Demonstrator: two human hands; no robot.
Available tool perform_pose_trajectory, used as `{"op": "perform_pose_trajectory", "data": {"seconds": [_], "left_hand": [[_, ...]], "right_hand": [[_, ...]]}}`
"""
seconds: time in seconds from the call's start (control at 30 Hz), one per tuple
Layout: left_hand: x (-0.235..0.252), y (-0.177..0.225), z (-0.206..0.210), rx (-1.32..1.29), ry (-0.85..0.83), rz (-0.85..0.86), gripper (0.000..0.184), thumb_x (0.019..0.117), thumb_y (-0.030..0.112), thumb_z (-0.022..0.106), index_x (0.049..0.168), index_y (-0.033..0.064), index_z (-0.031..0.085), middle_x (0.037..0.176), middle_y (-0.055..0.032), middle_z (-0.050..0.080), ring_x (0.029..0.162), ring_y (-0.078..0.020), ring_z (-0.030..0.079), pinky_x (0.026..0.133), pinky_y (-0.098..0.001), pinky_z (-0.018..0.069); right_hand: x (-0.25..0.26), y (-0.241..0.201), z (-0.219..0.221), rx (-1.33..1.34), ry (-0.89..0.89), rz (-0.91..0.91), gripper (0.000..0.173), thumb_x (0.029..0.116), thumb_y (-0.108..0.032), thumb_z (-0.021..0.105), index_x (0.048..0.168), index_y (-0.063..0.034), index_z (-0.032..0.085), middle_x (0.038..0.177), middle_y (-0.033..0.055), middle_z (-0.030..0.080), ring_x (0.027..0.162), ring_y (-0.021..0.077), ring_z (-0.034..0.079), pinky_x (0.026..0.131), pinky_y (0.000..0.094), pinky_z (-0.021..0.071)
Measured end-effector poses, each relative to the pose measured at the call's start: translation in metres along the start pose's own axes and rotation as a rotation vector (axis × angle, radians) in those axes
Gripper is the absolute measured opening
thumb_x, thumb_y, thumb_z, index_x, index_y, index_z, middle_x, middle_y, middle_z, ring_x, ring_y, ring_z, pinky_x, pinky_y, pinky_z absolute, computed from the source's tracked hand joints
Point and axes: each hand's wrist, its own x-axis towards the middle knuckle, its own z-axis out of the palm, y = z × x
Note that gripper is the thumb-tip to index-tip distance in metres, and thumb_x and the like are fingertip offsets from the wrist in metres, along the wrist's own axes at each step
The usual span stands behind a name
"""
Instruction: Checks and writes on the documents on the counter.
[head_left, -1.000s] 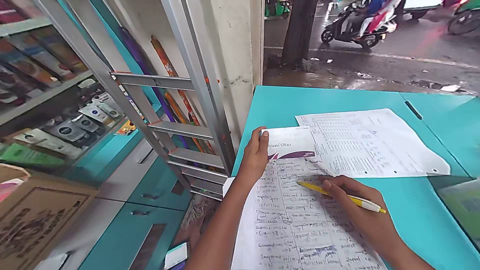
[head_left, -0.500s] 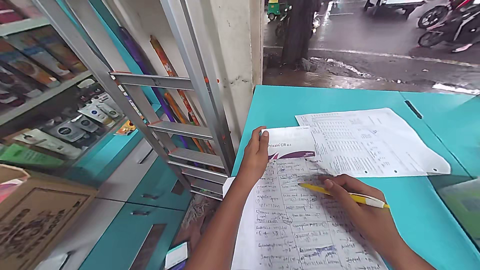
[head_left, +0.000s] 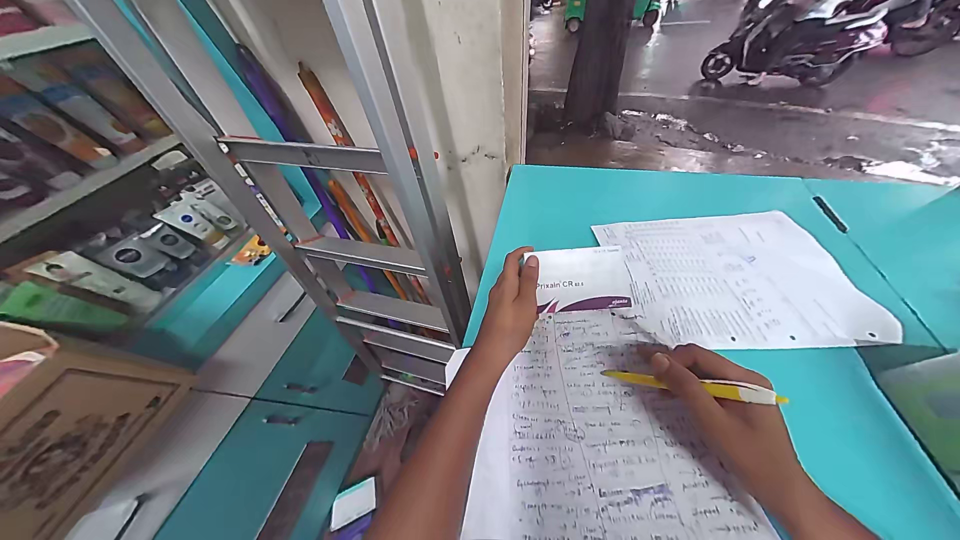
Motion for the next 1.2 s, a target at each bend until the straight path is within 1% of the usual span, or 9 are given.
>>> {"op": "perform_pose_trajectory", "data": {"seconds": [0.33,0.47,0.6,0.67,0.77,0.87,0.93,1.1,1.2], "left_hand": [[0.001,-0.002,0.001,0.009,0.014,0.022,0.045,0.1126,0.035,0.031,0.147,0.0100,0.046,0.116,-0.0182,0.063,0.095,-0.0213,0.069,0.078,-0.0386,0.0597],[0.001,0.001,0.002,-0.087,0.179,0.046,0.046,0.1128,0.034,0.029,0.148,0.0094,0.044,0.119,-0.0183,0.063,0.097,-0.0223,0.069,0.078,-0.0397,0.0602],[0.004,-0.003,-0.001,-0.155,0.343,0.142,0.047,0.1119,0.033,0.028,0.151,0.0090,0.040,0.124,-0.0185,0.061,0.103,-0.0220,0.067,0.086,-0.0406,0.0582],[0.004,-0.003,-0.001,-0.184,0.364,0.141,0.046,0.1120,0.033,0.027,0.151,0.0097,0.039,0.123,-0.0180,0.060,0.100,-0.0213,0.068,0.083,-0.0395,0.0591],[0.004,-0.003,-0.001,-0.167,0.347,0.145,0.047,0.1119,0.035,0.028,0.150,0.0103,0.042,0.125,-0.0178,0.061,0.103,-0.0219,0.067,0.085,-0.0407,0.0584],[-0.001,-0.002,-0.002,0.032,0.316,0.181,0.049,0.1117,0.037,0.026,0.146,0.0111,0.050,0.122,-0.0162,0.065,0.108,-0.0232,0.066,0.090,-0.0449,0.0545],[-0.003,-0.002,-0.002,0.177,0.295,0.212,0.048,0.1115,0.037,0.028,0.144,0.0115,0.053,0.119,-0.0164,0.067,0.105,-0.0267,0.067,0.089,-0.0495,0.0533],[0.000,-0.009,0.000,0.223,0.244,0.311,0.047,0.1113,0.032,0.037,0.149,0.0062,0.045,0.128,-0.0213,0.060,0.114,-0.0296,0.064,0.096,-0.0482,0.0530],[0.003,-0.012,-0.005,0.226,0.146,0.344,0.046,0.1111,0.028,0.039,0.151,0.0050,0.040,0.133,-0.0225,0.058,0.116,-0.0287,0.064,0.099,-0.0460,0.0531]], "right_hand": [[0.001,-0.002,0.001,-0.011,0.017,-0.005,0.018,0.0985,-0.024,0.062,0.084,-0.0159,0.068,0.078,-0.0133,0.069,0.069,-0.0074,0.063,0.062,0.0100,0.0524],[0.001,-0.003,0.002,0.043,0.044,0.032,0.010,0.0954,-0.023,0.066,0.087,-0.0190,0.062,0.076,-0.0138,0.068,0.067,-0.0053,0.063,0.061,0.0103,0.0521],[0.003,-0.004,0.003,0.064,0.076,0.016,0.016,0.0928,-0.020,0.070,0.086,-0.0204,0.056,0.070,-0.0149,0.060,0.061,-0.0062,0.057,0.058,0.0093,0.0491],[0.003,-0.005,0.003,0.063,0.080,0.018,0.016,0.0931,-0.020,0.069,0.086,-0.0201,0.055,0.070,-0.0147,0.060,0.061,-0.0062,0.057,0.058,0.0093,0.0492],[0.003,-0.005,0.003,0.058,0.089,0.017,0.015,0.0955,-0.022,0.068,0.088,-0.0204,0.055,0.073,-0.0142,0.063,0.063,-0.0050,0.060,0.061,0.0108,0.0520],[0.003,-0.004,0.002,0.056,0.119,0.012,0.012,0.0970,-0.021,0.066,0.090,-0.0194,0.055,0.075,-0.0139,0.065,0.066,-0.0039,0.063,0.063,0.0118,0.0537],[0.004,-0.005,0.001,0.075,0.148,-0.001,0.012,0.0984,-0.022,0.065,0.091,-0.0197,0.056,0.073,-0.0144,0.063,0.067,-0.0031,0.063,0.064,0.0132,0.0553],[0.006,-0.007,-0.001,0.101,0.174,-0.037,0.009,0.1002,-0.020,0.063,0.092,-0.0198,0.058,0.076,-0.0147,0.065,0.070,-0.0025,0.065,0.065,0.0135,0.0556],[0.005,-0.006,-0.001,0.085,0.156,-0.025,0.012,0.1015,-0.020,0.060,0.090,-0.0192,0.061,0.078,-0.0142,0.067,0.071,-0.0030,0.066,0.065,0.0126,0.0547]]}}
